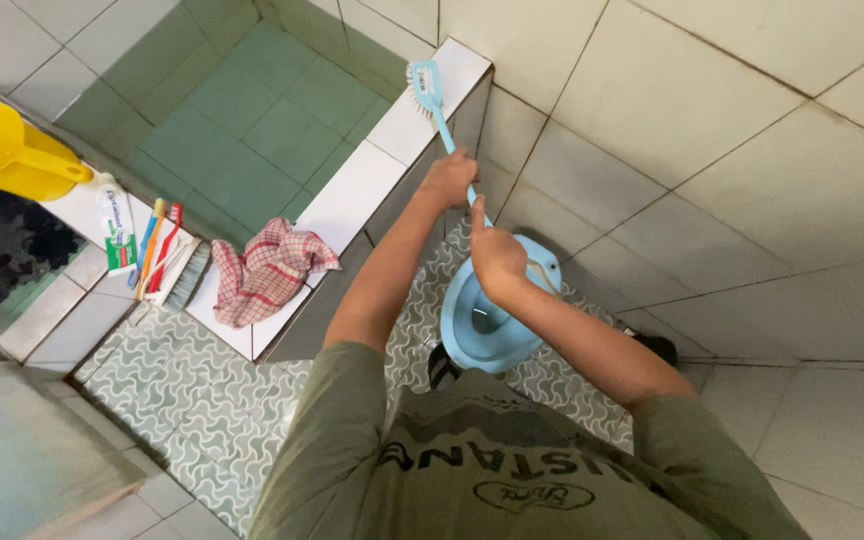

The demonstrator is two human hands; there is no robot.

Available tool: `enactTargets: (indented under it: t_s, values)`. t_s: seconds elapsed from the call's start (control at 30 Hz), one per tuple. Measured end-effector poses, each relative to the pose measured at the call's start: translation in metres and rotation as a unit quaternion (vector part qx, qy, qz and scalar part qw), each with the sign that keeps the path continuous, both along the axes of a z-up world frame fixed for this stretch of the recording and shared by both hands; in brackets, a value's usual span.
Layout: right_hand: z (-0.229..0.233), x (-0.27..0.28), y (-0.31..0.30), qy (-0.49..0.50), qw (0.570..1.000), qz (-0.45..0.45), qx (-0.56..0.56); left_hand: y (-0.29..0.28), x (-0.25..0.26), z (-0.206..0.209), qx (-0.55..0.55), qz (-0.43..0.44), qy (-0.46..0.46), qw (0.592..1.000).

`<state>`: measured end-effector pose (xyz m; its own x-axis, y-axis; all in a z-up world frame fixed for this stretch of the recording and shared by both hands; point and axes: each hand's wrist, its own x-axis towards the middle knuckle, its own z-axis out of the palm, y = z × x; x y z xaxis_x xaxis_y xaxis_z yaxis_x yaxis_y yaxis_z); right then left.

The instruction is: The person cleans a toilet bowl and a wall using a brush, moving the brush inside the bowl and against the wall surface.

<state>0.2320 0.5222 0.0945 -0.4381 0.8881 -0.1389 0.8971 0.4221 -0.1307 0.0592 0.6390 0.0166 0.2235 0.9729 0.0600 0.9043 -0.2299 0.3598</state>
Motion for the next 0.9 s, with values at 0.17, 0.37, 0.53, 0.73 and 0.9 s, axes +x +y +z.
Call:
enactTargets:
  t_s: [0.17, 0.37, 0.53, 0.73, 0.9]
  values:
    - [0.002, 0.013, -0.057, -0.006, 0.999, 0.031, -0.040, -0.068, 0.000, -0.009, 0.094, -0.082, 0.037, 0.991]
    - [-0.031, -0.018, -0.053, -0.010, 0.996, 0.080, 0.042, -0.079, -0.031, -0.005, 0.101, -0.087, -0.005, 0.991]
    - [-0.011, 0.031, -0.071, 0.021, 0.989, 0.137, -0.050, -0.128, 0.001, 0.005, 0.108, -0.032, -0.074, 0.991]
    - [-0.005, 0.061, -0.088, 0.030, 0.978, 0.199, -0.051, -0.163, 0.023, -0.007, 0.191, 0.020, -0.037, 0.981]
    - [-0.005, 0.054, -0.080, 0.063, 0.976, 0.205, -0.029, -0.174, 0.013, -0.005, 0.155, 0.066, 0.006, 0.986]
